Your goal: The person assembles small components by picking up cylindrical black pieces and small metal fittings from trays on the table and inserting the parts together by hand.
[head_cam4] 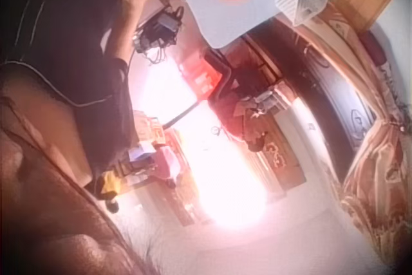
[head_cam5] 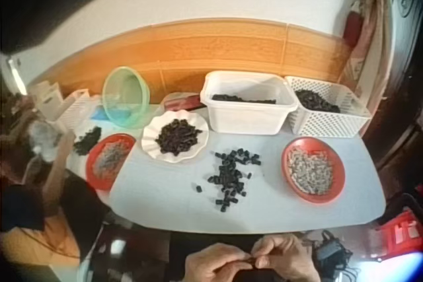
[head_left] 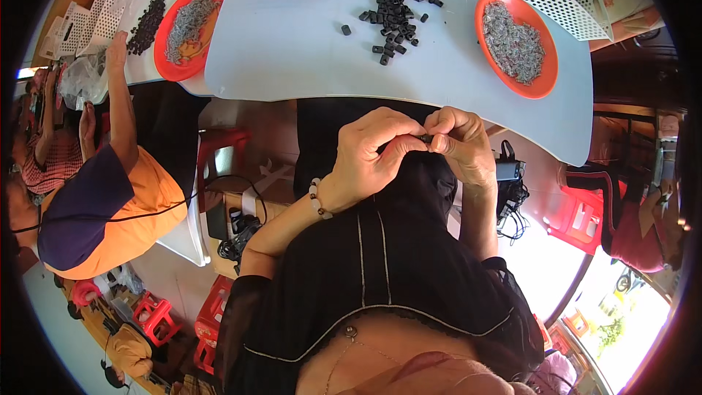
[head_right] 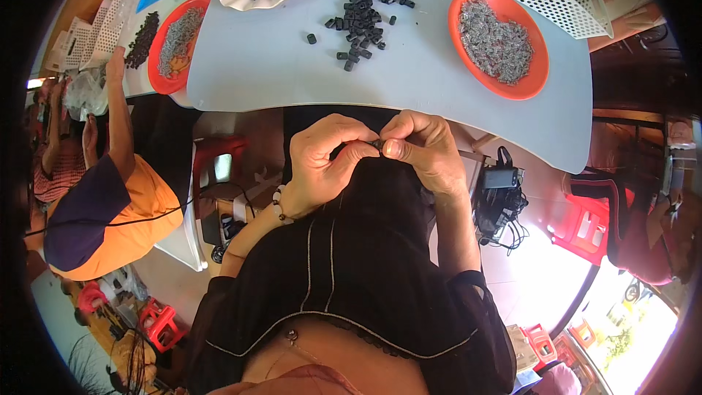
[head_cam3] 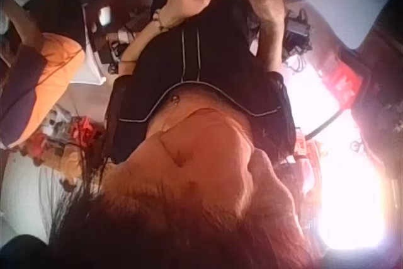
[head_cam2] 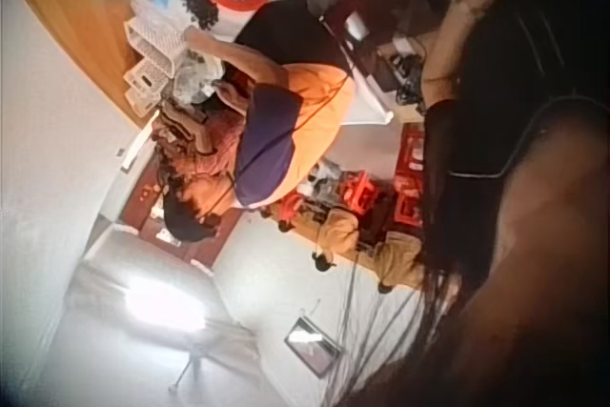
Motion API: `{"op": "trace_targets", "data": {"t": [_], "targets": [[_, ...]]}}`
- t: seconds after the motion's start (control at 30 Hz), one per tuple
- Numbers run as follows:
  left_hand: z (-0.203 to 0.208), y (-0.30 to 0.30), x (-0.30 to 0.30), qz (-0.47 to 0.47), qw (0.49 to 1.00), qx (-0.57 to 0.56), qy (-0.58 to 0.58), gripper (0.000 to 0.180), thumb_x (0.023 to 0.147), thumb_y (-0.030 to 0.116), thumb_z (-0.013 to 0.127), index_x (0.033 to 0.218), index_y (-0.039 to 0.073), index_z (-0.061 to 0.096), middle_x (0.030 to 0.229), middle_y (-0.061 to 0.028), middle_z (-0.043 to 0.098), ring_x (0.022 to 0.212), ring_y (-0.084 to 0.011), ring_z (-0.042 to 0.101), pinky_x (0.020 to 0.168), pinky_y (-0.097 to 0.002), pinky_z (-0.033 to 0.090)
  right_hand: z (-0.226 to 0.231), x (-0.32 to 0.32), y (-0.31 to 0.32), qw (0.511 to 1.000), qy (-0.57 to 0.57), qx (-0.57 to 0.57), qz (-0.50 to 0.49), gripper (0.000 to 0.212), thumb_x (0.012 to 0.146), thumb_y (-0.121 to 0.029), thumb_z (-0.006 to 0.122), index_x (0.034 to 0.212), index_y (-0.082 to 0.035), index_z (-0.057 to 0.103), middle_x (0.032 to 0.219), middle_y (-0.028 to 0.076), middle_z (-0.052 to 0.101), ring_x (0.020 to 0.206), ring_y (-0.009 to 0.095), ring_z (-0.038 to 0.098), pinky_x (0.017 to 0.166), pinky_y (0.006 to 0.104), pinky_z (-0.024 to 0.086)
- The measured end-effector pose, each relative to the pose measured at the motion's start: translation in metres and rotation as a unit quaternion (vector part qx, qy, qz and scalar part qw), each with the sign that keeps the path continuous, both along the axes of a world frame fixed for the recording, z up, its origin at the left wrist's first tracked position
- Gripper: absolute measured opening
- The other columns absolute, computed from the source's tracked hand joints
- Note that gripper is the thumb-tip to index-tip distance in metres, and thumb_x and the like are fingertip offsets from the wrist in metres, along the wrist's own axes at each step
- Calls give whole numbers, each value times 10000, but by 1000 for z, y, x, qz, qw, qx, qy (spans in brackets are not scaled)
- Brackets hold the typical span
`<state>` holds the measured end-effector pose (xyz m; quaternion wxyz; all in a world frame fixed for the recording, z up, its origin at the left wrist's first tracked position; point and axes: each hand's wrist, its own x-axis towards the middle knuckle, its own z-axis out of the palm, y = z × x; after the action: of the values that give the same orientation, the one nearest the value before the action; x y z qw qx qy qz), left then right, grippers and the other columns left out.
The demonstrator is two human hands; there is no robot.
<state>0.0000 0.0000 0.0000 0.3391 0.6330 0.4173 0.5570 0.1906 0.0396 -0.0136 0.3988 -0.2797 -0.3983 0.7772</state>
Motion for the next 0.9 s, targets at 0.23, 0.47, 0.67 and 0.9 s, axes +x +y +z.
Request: {"op": "trace_targets", "data": {"t": [0.23,0.47,0.67,0.9], "targets": [[0,-5,4,30,999,-13,-12,154,755,-65,751,871,14,688,823,-87,686,690,-186,651,627,-267,517,5,-2,-3,1000,-10,-11,3,173,782,-86,814,805,-7,662,823,75,668,733,118,591,662,243,467],[0,-9,1,39,999,0,33,185,755,-100,730,895,11,684,836,-85,676,679,-178,646,603,-257,512,6,-4,-5,999,-20,-26,7,163,776,-71,812,805,-2,666,812,71,666,734,112,593,660,239,463],[0,-12,2,62,996,26,67,212,743,-120,727,905,10,682,843,-96,665,678,-186,646,585,-268,516,12,-6,-6,997,-75,-5,19,195,806,-97,791,784,-13,616,811,82,620,708,127,520,611,251,412],[-3,-8,1,77,993,39,83,177,763,-104,724,900,-2,676,835,-108,662,679,-199,645,594,-274,519,6,-8,-2,994,-106,-15,26,157,789,-65,794,813,4,655,818,56,664,713,89,572,654,235,464]]}}
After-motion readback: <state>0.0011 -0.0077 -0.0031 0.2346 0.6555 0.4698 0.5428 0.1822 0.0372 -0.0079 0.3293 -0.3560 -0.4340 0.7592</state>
